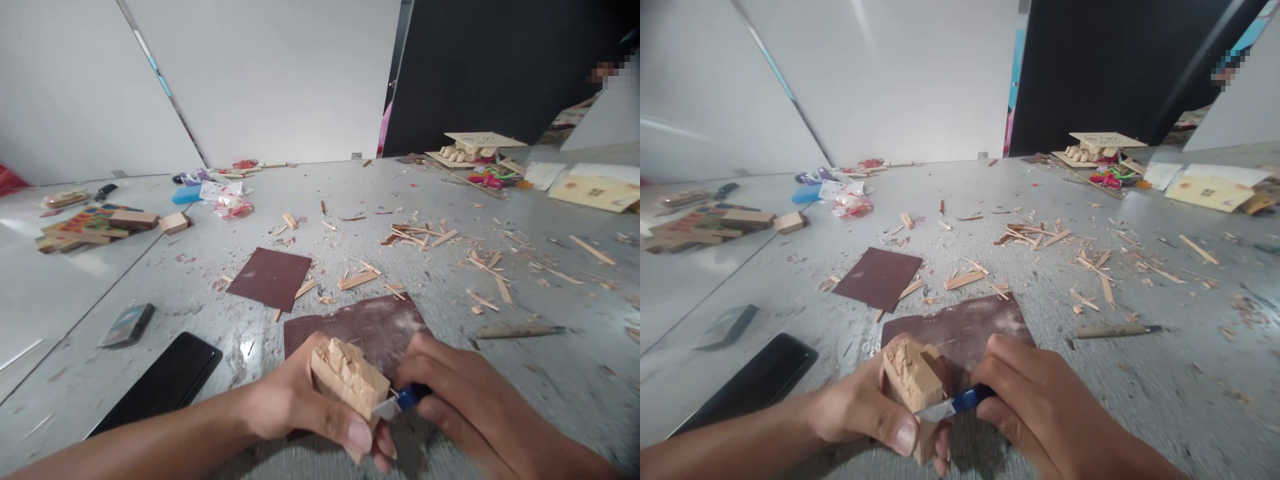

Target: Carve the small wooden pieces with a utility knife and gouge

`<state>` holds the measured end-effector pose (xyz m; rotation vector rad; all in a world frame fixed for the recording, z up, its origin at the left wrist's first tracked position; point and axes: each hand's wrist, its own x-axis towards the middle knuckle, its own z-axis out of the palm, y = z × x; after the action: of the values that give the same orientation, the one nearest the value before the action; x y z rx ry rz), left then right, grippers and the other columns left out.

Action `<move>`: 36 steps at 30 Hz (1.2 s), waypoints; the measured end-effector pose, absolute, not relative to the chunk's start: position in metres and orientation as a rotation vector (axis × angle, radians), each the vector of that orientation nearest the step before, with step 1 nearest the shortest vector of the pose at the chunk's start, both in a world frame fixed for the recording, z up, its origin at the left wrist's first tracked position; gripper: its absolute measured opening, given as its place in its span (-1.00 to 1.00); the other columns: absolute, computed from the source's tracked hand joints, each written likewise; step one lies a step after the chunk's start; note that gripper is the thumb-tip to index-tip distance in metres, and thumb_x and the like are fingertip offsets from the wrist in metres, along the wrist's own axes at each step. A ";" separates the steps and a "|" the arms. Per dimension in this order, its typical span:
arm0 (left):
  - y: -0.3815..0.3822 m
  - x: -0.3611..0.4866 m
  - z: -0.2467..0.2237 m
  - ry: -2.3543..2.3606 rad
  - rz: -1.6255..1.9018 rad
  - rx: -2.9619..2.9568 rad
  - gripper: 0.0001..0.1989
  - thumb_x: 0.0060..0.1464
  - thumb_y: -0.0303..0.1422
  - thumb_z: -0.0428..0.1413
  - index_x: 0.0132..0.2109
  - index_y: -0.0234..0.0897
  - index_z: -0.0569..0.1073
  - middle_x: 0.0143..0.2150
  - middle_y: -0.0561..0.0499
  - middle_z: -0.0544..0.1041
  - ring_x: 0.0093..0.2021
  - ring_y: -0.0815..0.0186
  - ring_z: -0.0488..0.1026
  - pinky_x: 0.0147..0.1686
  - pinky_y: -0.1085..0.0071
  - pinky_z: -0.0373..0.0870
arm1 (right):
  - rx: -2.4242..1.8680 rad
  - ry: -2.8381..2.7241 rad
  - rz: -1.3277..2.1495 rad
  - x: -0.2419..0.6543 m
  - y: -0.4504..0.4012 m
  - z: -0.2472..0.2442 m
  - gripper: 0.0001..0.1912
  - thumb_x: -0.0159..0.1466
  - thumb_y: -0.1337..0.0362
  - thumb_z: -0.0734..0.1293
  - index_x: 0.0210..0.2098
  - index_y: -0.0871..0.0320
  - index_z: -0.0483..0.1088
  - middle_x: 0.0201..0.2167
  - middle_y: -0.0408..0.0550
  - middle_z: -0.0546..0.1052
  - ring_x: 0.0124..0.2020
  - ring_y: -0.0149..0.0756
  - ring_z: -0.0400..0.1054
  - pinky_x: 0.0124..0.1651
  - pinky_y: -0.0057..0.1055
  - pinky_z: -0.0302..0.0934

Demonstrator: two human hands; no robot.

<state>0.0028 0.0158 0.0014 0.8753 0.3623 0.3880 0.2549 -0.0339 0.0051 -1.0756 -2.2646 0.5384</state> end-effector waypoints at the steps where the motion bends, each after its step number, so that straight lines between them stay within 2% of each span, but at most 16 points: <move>1: 0.015 0.004 0.002 0.355 0.383 0.874 -0.64 -0.09 -0.23 0.46 -0.26 -0.41 0.59 -0.38 -0.12 0.61 -0.37 0.24 0.60 -0.29 0.35 0.54 | -1.086 -2.259 0.568 0.255 -0.036 0.003 -0.78 0.41 0.25 0.25 -0.01 -0.01 0.47 -0.11 0.02 0.62 -0.08 -0.14 0.55 -0.09 -0.29 0.48; 4: 0.015 0.008 0.004 0.326 0.358 0.879 -0.56 -0.11 -0.22 0.46 -0.16 -0.38 0.54 -0.41 -0.07 0.59 -0.46 0.28 0.56 -0.39 0.40 0.51 | -1.110 -2.160 0.585 0.250 -0.041 0.002 -0.55 0.34 0.24 0.34 0.21 -0.10 0.35 -0.03 0.03 0.61 -0.07 -0.11 0.56 -0.10 -0.26 0.50; 6: 0.013 0.012 0.006 0.310 0.310 0.859 -0.53 -0.10 -0.23 0.45 -0.11 -0.37 0.52 -0.41 -0.04 0.57 -0.50 0.32 0.53 -0.42 0.40 0.51 | -1.029 -2.107 0.572 0.244 -0.041 0.005 -0.38 0.33 0.29 0.35 0.34 -0.18 0.21 -0.02 -0.01 0.62 -0.11 -0.16 0.58 -0.10 -0.31 0.50; 7: 0.013 0.013 0.007 0.316 0.301 0.848 -0.52 -0.12 -0.26 0.45 -0.09 -0.36 0.50 -0.39 -0.03 0.56 -0.49 0.33 0.51 -0.41 0.41 0.50 | -0.961 -2.108 0.591 0.241 -0.041 0.007 -0.37 0.34 0.33 0.33 0.35 -0.21 0.19 -0.04 -0.05 0.63 -0.13 -0.21 0.59 -0.10 -0.36 0.49; 10: 0.010 0.013 0.010 0.391 0.368 0.848 -0.37 -0.21 -0.35 0.45 0.03 -0.29 0.42 -0.28 0.00 0.56 -0.39 0.37 0.49 -0.34 0.45 0.45 | -0.833 -2.116 0.669 0.233 -0.038 0.014 -0.54 0.34 0.39 0.31 0.17 -0.16 0.35 -0.17 -0.19 0.66 -0.26 -0.36 0.59 -0.18 -0.51 0.43; 12: 0.009 0.011 0.016 0.437 0.437 0.923 -0.34 -0.13 -0.28 0.39 0.12 -0.25 0.36 -0.16 -0.02 0.54 -0.29 0.34 0.49 -0.25 0.44 0.41 | -0.926 -2.079 0.659 0.232 -0.036 0.017 -0.66 0.32 0.42 0.32 0.02 -0.09 0.42 -0.27 -0.22 0.65 -0.34 -0.39 0.56 -0.22 -0.53 0.40; 14: 0.008 0.009 0.023 0.477 0.442 1.099 -0.42 -0.01 -0.20 0.29 0.14 -0.24 0.35 -0.08 -0.05 0.52 -0.16 0.24 0.48 -0.17 0.37 0.39 | -1.046 -2.050 0.623 0.233 -0.035 0.019 -0.66 0.29 0.45 0.30 -0.03 -0.06 0.44 -0.29 -0.22 0.65 -0.34 -0.38 0.56 -0.21 -0.51 0.40; 16: 0.006 0.008 0.030 0.583 0.430 1.423 -0.54 0.03 -0.21 0.25 0.06 -0.23 0.42 -0.07 -0.05 0.52 -0.09 0.17 0.45 -0.14 0.32 0.35 | -1.121 -2.047 0.615 0.235 -0.033 0.020 -0.62 0.28 0.47 0.28 -0.01 -0.06 0.44 -0.22 -0.21 0.66 -0.26 -0.36 0.57 -0.16 -0.48 0.41; 18: 0.003 0.009 0.032 0.743 0.478 1.839 -0.70 0.04 -0.30 0.21 -0.06 -0.25 0.47 -0.13 -0.04 0.52 -0.14 0.17 0.42 -0.16 0.29 0.30 | -1.163 -2.051 0.654 0.235 -0.031 0.021 -0.63 0.28 0.47 0.27 -0.02 -0.05 0.45 -0.17 -0.18 0.66 -0.19 -0.33 0.57 -0.16 -0.47 0.41; 21: 0.001 0.011 0.028 0.891 0.552 2.343 -0.96 0.10 -0.41 0.09 -0.30 -0.27 0.43 -0.32 -0.01 0.48 -0.30 0.23 0.35 -0.27 0.29 0.20 | -1.241 -1.996 0.783 0.233 -0.026 0.020 -0.77 0.32 0.41 0.30 -0.10 0.00 0.46 -0.27 -0.19 0.62 -0.27 -0.34 0.53 -0.21 -0.48 0.40; 23: 0.001 0.011 0.023 0.963 0.521 2.519 -0.82 0.16 -0.39 0.04 -0.43 -0.26 0.32 -0.48 0.05 0.40 -0.46 0.31 0.26 -0.40 0.31 0.10 | -1.328 -1.907 0.861 0.233 -0.024 0.018 -0.83 0.40 0.30 0.28 -0.05 -0.01 0.45 -0.29 -0.18 0.61 -0.28 -0.34 0.52 -0.23 -0.49 0.40; 24: 0.001 0.010 0.022 1.005 0.503 2.574 -0.77 0.19 -0.36 0.03 -0.46 -0.25 0.28 -0.53 0.06 0.37 -0.52 0.33 0.22 -0.44 0.32 0.04 | -1.373 -1.865 0.873 0.234 -0.024 0.016 -0.81 0.44 0.22 0.27 0.02 -0.01 0.43 -0.24 -0.15 0.61 -0.23 -0.32 0.53 -0.20 -0.47 0.42; 26: 0.002 0.008 0.019 1.086 0.469 2.661 -0.76 0.23 -0.32 -0.01 -0.43 -0.23 0.27 -0.56 0.06 0.38 -0.59 0.33 0.20 -0.49 0.31 -0.02 | -1.440 -1.815 0.826 0.238 -0.024 0.013 -0.71 0.49 0.11 0.21 0.13 -0.01 0.40 -0.06 -0.05 0.62 -0.04 -0.23 0.53 -0.09 -0.39 0.45; 28: 0.001 0.006 0.018 1.129 0.416 2.740 -0.79 0.26 -0.32 -0.05 -0.38 -0.21 0.28 -0.54 0.04 0.41 -0.61 0.30 0.22 -0.52 0.30 -0.07 | -1.464 -1.842 0.731 0.242 -0.026 0.009 -0.67 0.51 0.08 0.16 0.12 0.03 0.42 0.03 0.02 0.61 0.05 -0.15 0.51 -0.03 -0.33 0.45; 32: -0.002 0.006 0.014 1.194 0.311 2.803 -0.79 0.31 -0.33 -0.15 -0.30 -0.19 0.28 -0.52 0.02 0.45 -0.63 0.25 0.26 -0.54 0.28 -0.13 | -1.517 -2.001 0.633 0.245 -0.029 0.008 -0.65 0.53 0.12 0.09 0.01 0.07 0.45 -0.12 0.03 0.65 -0.18 -0.17 0.58 -0.27 -0.36 0.43; 36: 0.000 0.006 0.012 1.212 0.235 2.651 -0.74 0.40 -0.25 -0.21 -0.22 -0.20 0.28 -0.51 0.05 0.46 -0.61 0.28 0.30 -0.55 0.30 -0.07 | -1.531 -2.148 0.641 0.239 -0.029 0.008 -0.69 0.52 0.17 0.11 0.02 0.06 0.43 -0.31 -0.05 0.66 -0.36 -0.19 0.58 -0.36 -0.36 0.39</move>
<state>0.0064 -0.0004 0.0119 2.6514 1.2116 0.2351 0.2395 -0.0287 0.0079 -1.5310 -2.1479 0.6406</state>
